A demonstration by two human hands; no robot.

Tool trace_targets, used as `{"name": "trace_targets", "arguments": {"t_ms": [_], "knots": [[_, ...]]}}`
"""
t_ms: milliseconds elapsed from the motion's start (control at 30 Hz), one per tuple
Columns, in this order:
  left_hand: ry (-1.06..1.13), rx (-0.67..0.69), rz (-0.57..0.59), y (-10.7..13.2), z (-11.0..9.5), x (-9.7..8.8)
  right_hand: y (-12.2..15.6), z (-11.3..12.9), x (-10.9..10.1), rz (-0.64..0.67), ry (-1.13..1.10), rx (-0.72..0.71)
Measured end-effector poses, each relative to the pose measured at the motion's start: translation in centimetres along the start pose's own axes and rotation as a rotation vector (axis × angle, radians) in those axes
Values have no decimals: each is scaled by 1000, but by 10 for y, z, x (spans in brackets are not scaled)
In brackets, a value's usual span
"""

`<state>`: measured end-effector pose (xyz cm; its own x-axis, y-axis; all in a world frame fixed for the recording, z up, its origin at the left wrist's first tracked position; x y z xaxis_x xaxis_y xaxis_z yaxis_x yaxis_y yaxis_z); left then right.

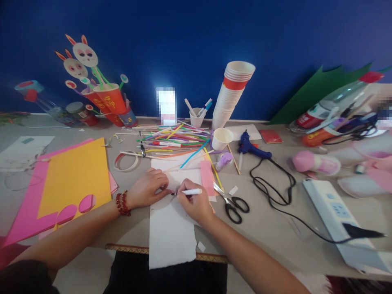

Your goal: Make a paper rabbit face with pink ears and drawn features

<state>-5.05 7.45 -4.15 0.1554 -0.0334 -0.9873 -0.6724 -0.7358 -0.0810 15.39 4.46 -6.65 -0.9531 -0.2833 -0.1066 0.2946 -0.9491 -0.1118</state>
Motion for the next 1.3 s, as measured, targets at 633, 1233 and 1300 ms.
{"name": "trace_targets", "arguments": {"t_ms": [633, 1233, 1300], "knots": [[-11, 5, -3, 0, 0, 1, 0, 0, 0, -9, 8, 4], [-6, 0, 5, 0, 0, 1, 0, 0, 0, 21, 7, 2], [-5, 2, 1, 1, 0, 1, 0, 0, 0, 11, 8, 5]]}}
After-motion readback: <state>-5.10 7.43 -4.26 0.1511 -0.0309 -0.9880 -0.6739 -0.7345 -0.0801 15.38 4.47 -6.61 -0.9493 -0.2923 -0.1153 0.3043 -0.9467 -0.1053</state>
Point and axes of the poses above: each hand's wrist, its own y-axis away from the middle knuckle, its own x-axis out of the palm, z = x × y, the point moved 1 cm from there along -y, towards the middle knuckle, and after that the axes turned 13 degrees about -y, right-handed, at the moved point
